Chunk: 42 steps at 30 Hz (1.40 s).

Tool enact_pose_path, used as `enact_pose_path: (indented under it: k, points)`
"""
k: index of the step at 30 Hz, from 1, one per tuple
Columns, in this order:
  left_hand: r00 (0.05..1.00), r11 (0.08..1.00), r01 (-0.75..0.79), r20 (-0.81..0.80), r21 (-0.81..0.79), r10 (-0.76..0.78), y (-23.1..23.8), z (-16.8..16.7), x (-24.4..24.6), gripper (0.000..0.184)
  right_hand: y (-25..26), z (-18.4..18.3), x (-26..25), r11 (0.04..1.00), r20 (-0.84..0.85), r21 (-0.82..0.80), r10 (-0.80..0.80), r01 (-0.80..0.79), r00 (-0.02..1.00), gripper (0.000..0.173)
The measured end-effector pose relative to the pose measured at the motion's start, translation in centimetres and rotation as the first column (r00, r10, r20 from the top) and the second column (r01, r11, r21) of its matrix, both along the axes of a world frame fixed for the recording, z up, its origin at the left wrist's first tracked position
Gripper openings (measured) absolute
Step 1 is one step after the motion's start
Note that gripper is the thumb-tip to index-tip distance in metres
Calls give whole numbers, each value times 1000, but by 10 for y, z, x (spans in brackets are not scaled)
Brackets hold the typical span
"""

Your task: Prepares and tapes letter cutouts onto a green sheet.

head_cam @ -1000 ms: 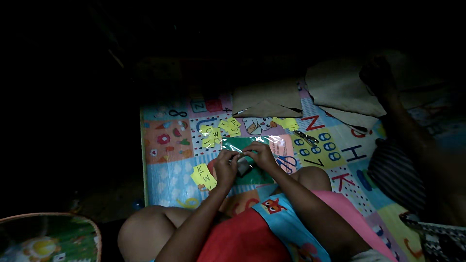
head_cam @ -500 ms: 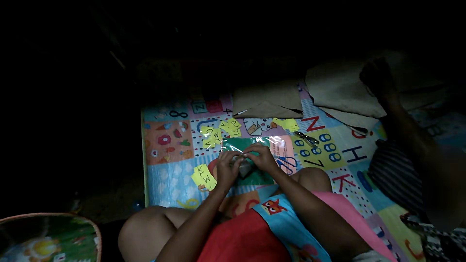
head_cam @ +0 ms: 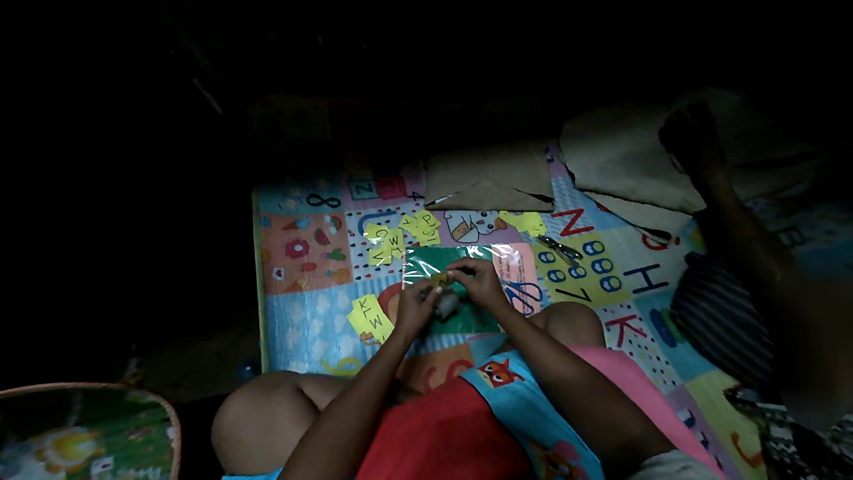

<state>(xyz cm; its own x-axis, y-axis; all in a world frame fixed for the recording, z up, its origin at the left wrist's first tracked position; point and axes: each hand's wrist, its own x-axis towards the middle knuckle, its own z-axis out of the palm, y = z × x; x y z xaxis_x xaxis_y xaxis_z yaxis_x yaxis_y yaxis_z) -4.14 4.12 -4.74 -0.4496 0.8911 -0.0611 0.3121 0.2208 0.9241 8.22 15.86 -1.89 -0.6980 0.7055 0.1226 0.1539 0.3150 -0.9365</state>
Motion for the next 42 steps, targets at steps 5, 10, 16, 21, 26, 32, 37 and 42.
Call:
enact_pose_path:
  k: [5,10,16,21,26,32,37,42]
  points:
    - [993,1000,22,117,-20,-19,2,2,-1,32,-1,3,-1,998,12,-53,-32,33,999,10]
    - [974,993,114,198,-28,-106,2,-1,-5,45,-2,1,-2,998,14,-60,1,-1,1000,9]
    - [965,986,138,236,-96,-112,5,-2,-1,47,-3,1,-2,989,53,-132,-59,65,997,10]
    - [929,974,198,339,-109,-151,7,-5,2,46,-1,-6,-1,984,80,-147,-91,102,993,10]
    - [897,962,250,400,-106,-189,12,-11,4,48,2,-8,-2,978,102,-150,-130,145,986,11]
    - [910,966,221,385,-131,-156,12,-10,11,46,-1,-7,-2,982,102,-156,-89,104,991,11]
    - [881,966,206,460,-157,-113,9,-11,14,60,-3,-11,-1,970,154,-184,-133,160,979,12]
    - [882,965,164,469,-207,-49,5,-18,19,81,3,-27,-3,935,196,-267,-186,234,963,12]
